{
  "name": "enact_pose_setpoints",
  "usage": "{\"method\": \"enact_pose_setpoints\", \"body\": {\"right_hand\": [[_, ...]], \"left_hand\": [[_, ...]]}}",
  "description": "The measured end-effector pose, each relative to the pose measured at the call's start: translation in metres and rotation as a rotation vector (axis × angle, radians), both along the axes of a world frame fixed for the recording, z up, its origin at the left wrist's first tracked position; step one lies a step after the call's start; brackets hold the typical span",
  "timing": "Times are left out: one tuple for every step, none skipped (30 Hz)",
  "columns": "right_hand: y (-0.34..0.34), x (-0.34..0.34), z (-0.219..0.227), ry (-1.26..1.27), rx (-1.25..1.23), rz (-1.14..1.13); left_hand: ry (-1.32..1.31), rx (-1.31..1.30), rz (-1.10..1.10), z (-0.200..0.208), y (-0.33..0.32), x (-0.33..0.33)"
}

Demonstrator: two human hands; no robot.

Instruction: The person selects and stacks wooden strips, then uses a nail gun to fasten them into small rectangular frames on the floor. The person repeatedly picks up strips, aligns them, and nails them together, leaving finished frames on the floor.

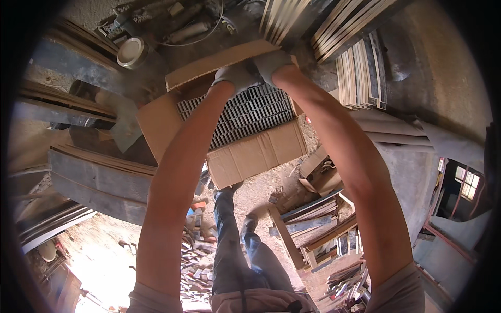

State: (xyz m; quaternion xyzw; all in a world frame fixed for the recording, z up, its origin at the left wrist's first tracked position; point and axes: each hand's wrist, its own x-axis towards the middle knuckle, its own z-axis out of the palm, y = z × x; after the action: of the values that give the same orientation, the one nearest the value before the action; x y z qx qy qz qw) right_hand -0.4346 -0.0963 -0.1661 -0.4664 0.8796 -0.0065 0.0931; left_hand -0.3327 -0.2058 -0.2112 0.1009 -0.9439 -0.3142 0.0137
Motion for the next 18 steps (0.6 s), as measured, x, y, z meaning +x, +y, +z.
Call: {"method": "enact_pose_setpoints", "body": {"right_hand": [[0.008, -0.006, -0.005, 0.015, 0.035, -0.002], [0.020, -0.015, -0.007, 0.035, 0.074, -0.011], [0.033, -0.022, -0.010, 0.054, 0.115, -0.022], [0.031, -0.021, -0.008, 0.051, 0.123, 0.003], [0.030, -0.021, -0.004, 0.048, 0.133, 0.026], [0.031, -0.022, -0.001, 0.046, 0.145, 0.046], [0.028, -0.017, 0.007, 0.040, 0.194, 0.058], [0.019, -0.008, 0.019, 0.036, 0.237, 0.080], [0.010, 0.001, 0.030, 0.033, 0.280, 0.103], [0.007, 0.005, 0.037, 0.060, 0.285, 0.126], [0.007, 0.007, 0.039, 0.081, 0.292, 0.147], [0.005, 0.010, 0.040, 0.102, 0.297, 0.171], [0.011, 0.008, 0.037, 0.134, 0.300, 0.170], [0.015, 0.007, 0.034, 0.166, 0.301, 0.171], [0.020, 0.006, 0.031, 0.198, 0.302, 0.174], [0.022, 0.005, 0.026, 0.191, 0.269, 0.144], [0.024, 0.003, 0.022, 0.184, 0.236, 0.115], [0.026, 0.001, 0.018, 0.176, 0.204, 0.086]], "left_hand": [[-0.075, 0.048, 0.034, 0.005, 0.010, -0.006], [-0.147, 0.100, 0.059, 0.018, 0.021, -0.014], [-0.220, 0.152, 0.081, 0.030, 0.031, -0.020], [-0.210, 0.175, 0.112, 0.030, 0.031, -0.015], [-0.212, 0.171, 0.103, 0.029, 0.030, -0.015], [-0.213, 0.168, 0.091, 0.029, 0.030, -0.016], [-0.219, 0.159, 0.084, 0.030, 0.027, -0.014], [-0.188, 0.154, 0.060, 0.018, 0.015, -0.010], [-0.157, 0.148, 0.034, 0.008, 0.001, -0.007], [-0.121, 0.149, -0.005, -0.003, -0.004, -0.009], [-0.116, 0.119, -0.003, -0.010, -0.003, -0.010], [-0.112, 0.087, 0.001, -0.016, -0.004, -0.009], [-0.103, 0.061, -0.010, -0.013, 0.001, -0.013], [-0.072, 0.036, 0.012, -0.011, 0.007, -0.014], [-0.041, 0.012, 0.036, -0.009, 0.013, -0.012], [-0.007, -0.016, 0.067, -0.007, 0.016, -0.011], [-0.037, 0.019, 0.067, -0.005, 0.017, -0.013], [-0.068, 0.054, 0.067, -0.003, 0.017, -0.014]]}}
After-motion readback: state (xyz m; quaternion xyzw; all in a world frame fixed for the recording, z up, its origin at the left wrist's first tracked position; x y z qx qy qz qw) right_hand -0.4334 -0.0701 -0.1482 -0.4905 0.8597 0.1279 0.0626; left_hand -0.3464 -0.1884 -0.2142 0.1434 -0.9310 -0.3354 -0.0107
